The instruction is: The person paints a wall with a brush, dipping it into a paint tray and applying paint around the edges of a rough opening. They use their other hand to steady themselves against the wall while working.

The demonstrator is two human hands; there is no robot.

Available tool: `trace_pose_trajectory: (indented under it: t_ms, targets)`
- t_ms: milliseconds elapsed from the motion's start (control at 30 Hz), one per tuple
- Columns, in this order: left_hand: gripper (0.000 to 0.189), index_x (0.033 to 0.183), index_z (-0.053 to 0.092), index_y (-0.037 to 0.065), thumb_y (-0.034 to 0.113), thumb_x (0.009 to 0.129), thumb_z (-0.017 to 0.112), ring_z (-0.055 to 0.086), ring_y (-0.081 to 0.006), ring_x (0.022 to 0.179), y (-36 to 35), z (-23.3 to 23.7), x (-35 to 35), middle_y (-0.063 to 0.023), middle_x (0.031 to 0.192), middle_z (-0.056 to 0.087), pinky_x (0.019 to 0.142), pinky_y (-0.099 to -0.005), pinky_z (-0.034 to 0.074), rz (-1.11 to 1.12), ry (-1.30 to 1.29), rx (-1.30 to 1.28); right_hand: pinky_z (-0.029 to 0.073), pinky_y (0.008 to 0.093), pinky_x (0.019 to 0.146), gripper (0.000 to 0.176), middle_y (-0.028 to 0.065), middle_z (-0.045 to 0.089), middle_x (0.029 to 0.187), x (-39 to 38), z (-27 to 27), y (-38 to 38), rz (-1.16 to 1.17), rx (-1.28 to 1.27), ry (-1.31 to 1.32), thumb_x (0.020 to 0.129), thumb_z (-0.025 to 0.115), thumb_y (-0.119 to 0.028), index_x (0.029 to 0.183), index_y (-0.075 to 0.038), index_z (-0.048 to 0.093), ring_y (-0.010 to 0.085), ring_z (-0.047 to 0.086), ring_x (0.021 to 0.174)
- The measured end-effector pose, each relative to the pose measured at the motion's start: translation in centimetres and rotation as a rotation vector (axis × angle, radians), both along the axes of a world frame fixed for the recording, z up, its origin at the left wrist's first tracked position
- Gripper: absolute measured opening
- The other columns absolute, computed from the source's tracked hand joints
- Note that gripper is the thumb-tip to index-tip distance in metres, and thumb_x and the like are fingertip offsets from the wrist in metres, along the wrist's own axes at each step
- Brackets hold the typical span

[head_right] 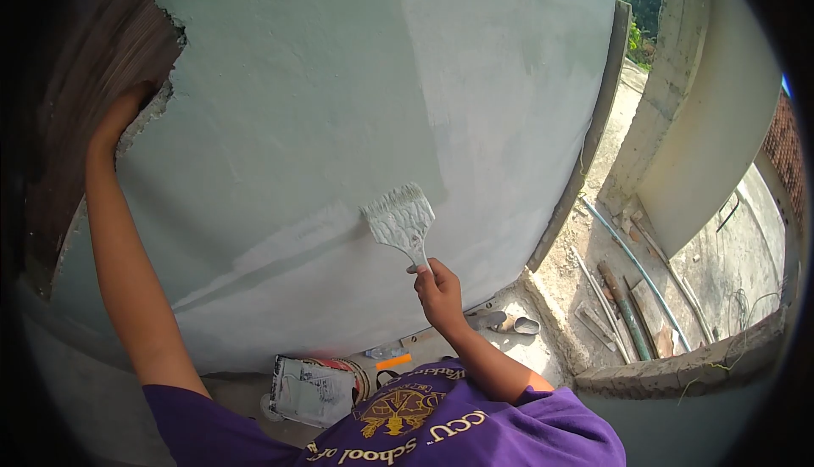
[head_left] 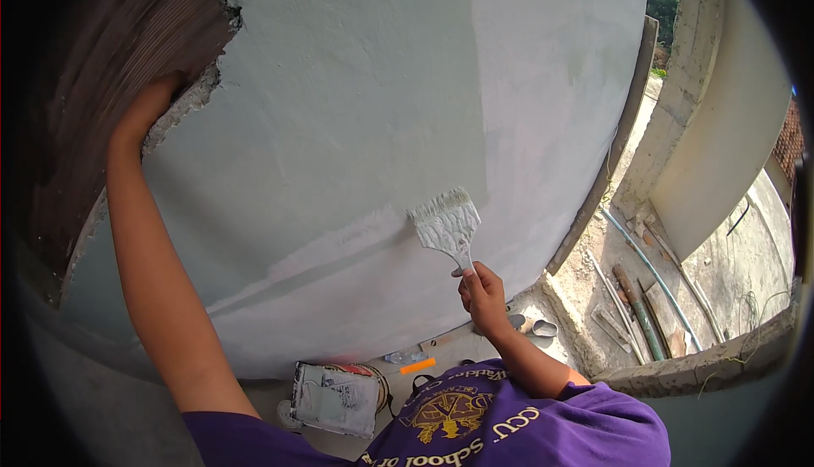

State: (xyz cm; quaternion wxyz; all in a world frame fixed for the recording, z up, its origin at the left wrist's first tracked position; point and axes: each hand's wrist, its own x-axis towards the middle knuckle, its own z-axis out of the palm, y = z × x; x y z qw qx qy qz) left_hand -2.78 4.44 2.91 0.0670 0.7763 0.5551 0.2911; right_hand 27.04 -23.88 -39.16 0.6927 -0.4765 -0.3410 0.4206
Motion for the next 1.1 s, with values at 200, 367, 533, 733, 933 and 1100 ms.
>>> trace_pose_trajectory:
  t_ms: [200,367,533,733,933,1100]
  targets:
    - [0.052,0.123,0.059,-0.001,0.038,0.092,0.045,0.058,-0.0228,0.103,-0.1,0.1,0.2,-0.0153,0.119,0.062,0.094,-0.0297,0.04,0.017,-0.058,-0.067,0.024,0.0197,0.04,0.026,-0.0052,0.04,0.058,0.3,-0.1,0.0,0.001,0.004,0.009,0.1,0.046,-0.023,0.092,-0.003,0.059,0.0021,0.032,0.044]
    - [0.052,0.122,0.059,-0.001,0.038,0.092,0.046,0.058,-0.0217,0.1,0.5,0.2,-0.2,-0.015,0.116,0.063,0.093,-0.0293,0.041,0.012,0.012,-0.019,0.024,0.0196,0.04,0.026,-0.0051,0.041,0.058,0.1,0.1,0.1,-0.02,0.001,0.018,0.1,0.046,-0.023,0.091,-0.003,0.059,0.0021,0.032,0.044]
    - [0.052,0.122,0.059,-0.002,0.038,0.092,0.045,0.058,-0.0217,0.1,0.0,0.0,-0.1,-0.0151,0.117,0.062,0.093,-0.0291,0.04,0.032,-0.012,-0.039,0.024,0.0191,0.04,0.025,-0.0049,0.041,0.058,0.1,-0.3,0.0,-0.003,-0.014,0.001,0.099,0.046,-0.023,0.09,-0.003,0.059,0.002,0.032,0.045]
    - [0.052,0.12,0.059,-0.003,0.038,0.092,0.045,0.058,-0.0223,0.1,-0.1,0.0,0.1,-0.0154,0.115,0.062,0.092,-0.0292,0.041,0.034,0.006,-0.02,0.024,0.0192,0.039,0.026,-0.0051,0.041,0.058,0.3,-0.4,-0.1,0.036,-0.026,0.042,0.1,0.046,-0.024,0.089,-0.003,0.058,0.0021,0.032,0.044]
    - [0.053,0.122,0.058,-0.002,0.039,0.092,0.045,0.058,-0.0229,0.101,0.9,0.2,-0.5,-0.0157,0.117,0.062,0.093,-0.0292,0.04,0.007,0.005,-0.043,0.029,0.0214,0.045,0.026,-0.0049,0.044,0.059,0.4,-0.5,-0.5,-0.012,-0.066,-0.024,0.098,0.048,-0.023,0.088,-0.003,0.06,0.003,0.036,0.049]
    - [0.052,0.119,0.059,-0.003,0.039,0.092,0.045,0.058,-0.0224,0.1,-0.7,-0.1,0.4,-0.0154,0.116,0.062,0.092,-0.0295,0.041,0.031,-0.028,-0.038,0.024,0.0193,0.039,0.025,-0.0049,0.041,0.058,0.4,-1.1,-0.2,-0.038,-0.028,0.015,0.099,0.047,-0.024,0.089,-0.004,0.058,0.0023,0.033,0.044]
